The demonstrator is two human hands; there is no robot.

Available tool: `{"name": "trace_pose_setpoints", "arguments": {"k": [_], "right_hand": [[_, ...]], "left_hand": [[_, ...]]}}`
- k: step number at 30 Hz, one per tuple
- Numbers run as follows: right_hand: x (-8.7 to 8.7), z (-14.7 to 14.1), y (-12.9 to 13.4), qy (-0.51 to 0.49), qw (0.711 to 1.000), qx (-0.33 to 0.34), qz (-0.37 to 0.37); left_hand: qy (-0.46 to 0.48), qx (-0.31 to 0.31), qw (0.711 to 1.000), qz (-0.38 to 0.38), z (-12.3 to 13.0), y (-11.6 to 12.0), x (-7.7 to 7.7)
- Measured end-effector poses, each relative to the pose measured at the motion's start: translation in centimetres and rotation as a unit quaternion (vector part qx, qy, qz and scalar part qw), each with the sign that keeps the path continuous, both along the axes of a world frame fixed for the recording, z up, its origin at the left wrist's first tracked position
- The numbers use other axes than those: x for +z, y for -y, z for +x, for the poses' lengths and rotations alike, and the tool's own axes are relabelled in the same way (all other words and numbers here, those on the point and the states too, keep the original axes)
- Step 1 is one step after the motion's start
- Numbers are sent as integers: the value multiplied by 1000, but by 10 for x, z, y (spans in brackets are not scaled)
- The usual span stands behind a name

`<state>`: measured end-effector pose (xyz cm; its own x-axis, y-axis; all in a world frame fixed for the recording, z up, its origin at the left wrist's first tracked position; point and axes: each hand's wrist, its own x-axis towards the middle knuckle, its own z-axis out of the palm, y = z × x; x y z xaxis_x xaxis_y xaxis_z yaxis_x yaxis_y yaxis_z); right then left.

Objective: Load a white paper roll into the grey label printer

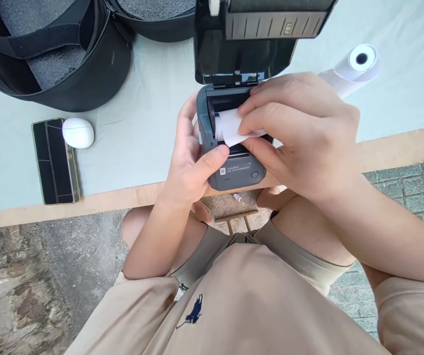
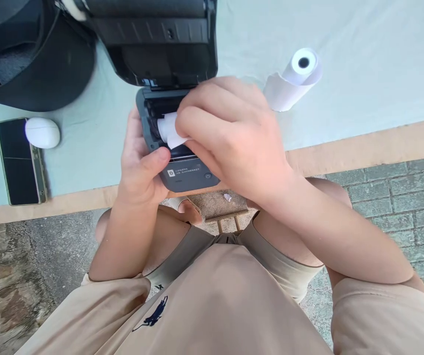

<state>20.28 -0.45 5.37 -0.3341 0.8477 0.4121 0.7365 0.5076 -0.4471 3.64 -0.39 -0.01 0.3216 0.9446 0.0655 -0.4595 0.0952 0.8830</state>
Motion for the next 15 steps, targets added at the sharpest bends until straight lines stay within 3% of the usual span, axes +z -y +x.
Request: {"name": "trace_pose_setpoints", "arguments": {"k": [4, 9, 12, 15], "right_hand": [[1, 0, 1, -16, 999, 9, 41], [-6, 0, 6, -47, 990, 83, 105], [-10, -1, 7, -36, 987, 115, 103], [-11, 0, 6, -53, 987, 117, 93]], "left_hand": [[-3, -5, 1000, -27, -2, 1, 4], [49, -6, 997, -56, -3, -4, 6], [60, -13, 995, -84, -3, -6, 5], [9, 12, 996, -84, -5, -4, 2]]}}
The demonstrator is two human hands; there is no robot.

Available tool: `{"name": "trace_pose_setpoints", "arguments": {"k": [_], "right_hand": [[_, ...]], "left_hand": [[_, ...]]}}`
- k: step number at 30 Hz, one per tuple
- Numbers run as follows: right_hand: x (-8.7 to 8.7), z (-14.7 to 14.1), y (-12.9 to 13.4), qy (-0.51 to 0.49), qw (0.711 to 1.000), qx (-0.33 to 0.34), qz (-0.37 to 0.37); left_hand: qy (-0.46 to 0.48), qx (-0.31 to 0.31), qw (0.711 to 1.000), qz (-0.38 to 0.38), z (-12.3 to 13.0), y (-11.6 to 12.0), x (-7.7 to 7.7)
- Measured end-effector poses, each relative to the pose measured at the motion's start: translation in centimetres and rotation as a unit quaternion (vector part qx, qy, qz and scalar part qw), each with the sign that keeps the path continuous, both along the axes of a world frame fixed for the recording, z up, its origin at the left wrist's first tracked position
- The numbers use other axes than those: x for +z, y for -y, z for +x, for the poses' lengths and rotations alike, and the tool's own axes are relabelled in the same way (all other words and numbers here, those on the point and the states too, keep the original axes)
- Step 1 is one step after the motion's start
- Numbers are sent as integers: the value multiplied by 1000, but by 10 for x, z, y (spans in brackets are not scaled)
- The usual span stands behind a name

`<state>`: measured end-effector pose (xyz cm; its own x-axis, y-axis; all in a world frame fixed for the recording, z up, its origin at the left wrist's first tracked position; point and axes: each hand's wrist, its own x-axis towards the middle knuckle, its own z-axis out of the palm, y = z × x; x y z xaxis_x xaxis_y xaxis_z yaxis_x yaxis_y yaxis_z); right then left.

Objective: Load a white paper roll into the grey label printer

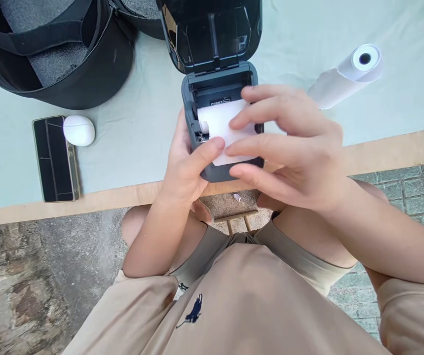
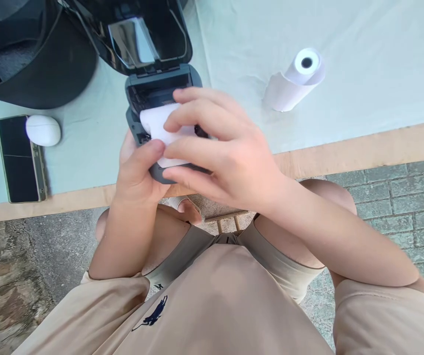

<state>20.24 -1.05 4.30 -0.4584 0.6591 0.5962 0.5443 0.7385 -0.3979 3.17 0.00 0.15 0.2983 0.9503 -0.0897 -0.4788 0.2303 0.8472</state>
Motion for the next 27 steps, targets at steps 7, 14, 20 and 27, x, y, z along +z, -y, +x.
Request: {"name": "trace_pose_setpoints", "arguments": {"k": [7, 14, 20, 27], "right_hand": [[6, 6, -2, -68, 983, -113, -130], [13, 11, -4, -214, 946, -71, -234], [-8, 35, -6, -174, 942, -33, -285], [-5, 27, -3, -190, 931, -8, -313]], "left_hand": [[-10, -16, 993, 113, -1, -3, -16], [-35, -40, 988, 143, -2, 0, -11], [-69, -8, 993, 93, 2, 11, 9], [-59, -6, 995, 77, 1, 11, 9]]}}
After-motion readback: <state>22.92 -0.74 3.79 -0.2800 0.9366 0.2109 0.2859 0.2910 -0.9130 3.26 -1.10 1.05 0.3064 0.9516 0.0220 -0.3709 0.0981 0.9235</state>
